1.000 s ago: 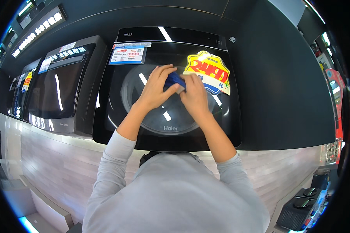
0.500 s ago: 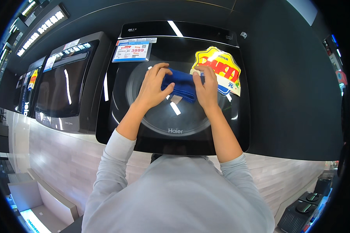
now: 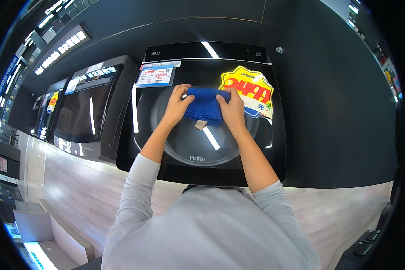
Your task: The person wipes the front glass and control panel of several washing machines using a blue cloth. They move between units, folding the cloth and wiping different areas including the door, control panel, and top surface.
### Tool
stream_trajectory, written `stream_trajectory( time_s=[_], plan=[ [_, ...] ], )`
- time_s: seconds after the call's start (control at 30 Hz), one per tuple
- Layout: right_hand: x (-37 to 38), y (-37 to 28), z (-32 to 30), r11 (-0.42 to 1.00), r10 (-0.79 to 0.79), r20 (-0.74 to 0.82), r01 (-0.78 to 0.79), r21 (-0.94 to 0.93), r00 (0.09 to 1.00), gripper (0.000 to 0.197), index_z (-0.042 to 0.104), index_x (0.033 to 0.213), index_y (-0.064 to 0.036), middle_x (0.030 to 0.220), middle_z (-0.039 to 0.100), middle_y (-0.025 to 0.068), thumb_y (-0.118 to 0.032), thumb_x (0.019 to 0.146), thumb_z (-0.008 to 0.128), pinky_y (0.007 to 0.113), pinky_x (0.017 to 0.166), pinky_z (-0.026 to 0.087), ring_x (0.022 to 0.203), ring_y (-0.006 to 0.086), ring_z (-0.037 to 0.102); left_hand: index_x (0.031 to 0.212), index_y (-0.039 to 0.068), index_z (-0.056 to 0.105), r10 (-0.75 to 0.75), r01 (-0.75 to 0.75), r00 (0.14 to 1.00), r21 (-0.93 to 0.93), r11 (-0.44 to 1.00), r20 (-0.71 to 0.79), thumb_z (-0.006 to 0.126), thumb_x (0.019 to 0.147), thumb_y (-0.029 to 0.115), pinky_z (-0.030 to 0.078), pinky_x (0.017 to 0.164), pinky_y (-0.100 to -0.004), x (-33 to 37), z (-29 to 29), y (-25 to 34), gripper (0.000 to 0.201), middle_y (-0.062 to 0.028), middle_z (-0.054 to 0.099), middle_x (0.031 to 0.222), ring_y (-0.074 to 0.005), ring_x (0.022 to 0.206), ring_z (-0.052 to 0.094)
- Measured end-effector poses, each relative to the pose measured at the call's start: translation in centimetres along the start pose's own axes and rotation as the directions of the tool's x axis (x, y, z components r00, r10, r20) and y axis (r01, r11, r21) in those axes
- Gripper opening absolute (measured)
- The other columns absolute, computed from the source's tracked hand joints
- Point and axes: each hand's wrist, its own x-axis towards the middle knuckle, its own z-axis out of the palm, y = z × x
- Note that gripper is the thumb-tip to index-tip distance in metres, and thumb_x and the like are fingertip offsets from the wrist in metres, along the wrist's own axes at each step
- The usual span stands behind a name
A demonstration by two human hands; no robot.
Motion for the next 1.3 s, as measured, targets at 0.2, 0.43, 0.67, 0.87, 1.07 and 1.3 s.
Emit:
stream_trajectory(
  time_s=[0.2, 0.43, 0.67, 0.87, 1.07, 1.3],
  plan=[
    [0.6, 0.9, -0.2, 0.723, 0.137, 0.045, -0.131, 0.678, 0.99, 0.054, 0.051, 0.122, 0.0015, 0.118, 0.06, 0.0199, -0.034, 0.087, 0.072, 0.035, 0.097, 0.047, 0.111, 0.0282, 0.059, 0.109, 0.006, 0.055, -0.478, 0.403, 0.878, -0.557, 0.726, 0.013, 0.053, 0.098, 0.026, 0.044, 0.092, -0.0317, 0.6, 2.7, 4.2, 0.023, -0.0113, 0.06, 0.109, -0.02, 0.098, 0.056],
    [0.6, 0.0, -1.4, 0.698, 0.293, 0.384, -0.471, 0.54, 0.875, 0.057, 0.048, 0.13, 0.0033, 0.129, 0.055, 0.0226, -0.021, 0.084, 0.071, 0.038, 0.106, 0.039, 0.122, 0.0314, 0.052, 0.126, 0.005, 0.05, -0.51, 0.466, 0.841, -0.718, 0.516, 0.18, 0.058, 0.097, 0.032, 0.043, 0.101, -0.0423, -0.7, 1.3, 3.0, 0.041, -0.0166, 0.06, 0.12, -0.0276, 0.115, 0.055],
    [0.9, 1.0, -1.3, 0.453, 0.233, 0.354, -0.424, 0.784, 0.906, 0.043, 0.056, 0.121, -0.0002, 0.112, 0.061, 0.0148, -0.007, 0.079, 0.06, 0.035, 0.093, 0.049, 0.104, 0.0243, 0.058, 0.138, 0.008, 0.044, -0.406, 0.51, 0.853, -0.689, 0.515, 0.327, 0.067, 0.089, 0.04, 0.044, 0.101, -0.0433, -0.8, 0.6, 4.1, 0.063, -0.0142, 0.058, 0.13, -0.0287, 0.12, 0.053],
    [0.0, -0.6, -2.2, 0.34, 0.268, 0.408, -0.482, 0.808, 0.873, 0.047, 0.058, 0.124, -0.0056, 0.124, 0.055, 0.0144, -0.016, 0.079, 0.065, 0.04, 0.098, 0.045, 0.114, 0.0276, 0.052, 0.137, 0.004, 0.044, -0.408, 0.581, 0.806, -0.704, 0.409, 0.428, 0.071, 0.085, 0.036, 0.046, 0.097, -0.0424, -1.5, 0.4, 3.5, 0.067, -0.0167, 0.058, 0.127, -0.0301, 0.118, 0.055],
    [0.3, 0.2, -1.4, 0.547, 0.177, 0.234, -0.293, 0.784, 0.956, 0.042, 0.056, 0.121, -0.0041, 0.124, 0.057, 0.0149, -0.015, 0.082, 0.069, 0.037, 0.098, 0.043, 0.114, 0.0239, 0.052, 0.136, 0.001, 0.043, -0.421, 0.536, 0.819, -0.781, 0.321, 0.389, 0.067, 0.086, 0.027, 0.048, 0.098, -0.0451, -1.0, 1.0, 2.8, 0.061, -0.0199, 0.056, 0.128, -0.0339, 0.116, 0.056],
    [-0.1, 0.6, -0.4, 0.897, 0.053, 0.021, -0.057, 0.438, 0.998, 0.035, 0.057, 0.113, -0.0001, 0.105, 0.062, 0.0134, -0.023, 0.089, 0.069, 0.03, 0.083, 0.048, 0.094, 0.0188, 0.058, 0.14, 0.001, 0.038, -0.367, 0.492, 0.823, -0.867, 0.078, 0.434, 0.052, 0.098, 0.032, 0.047, 0.101, -0.0474, -0.7, 1.2, 2.4, 0.054, -0.0206, 0.053, 0.135, -0.0354, 0.123, 0.054]
  ],
)
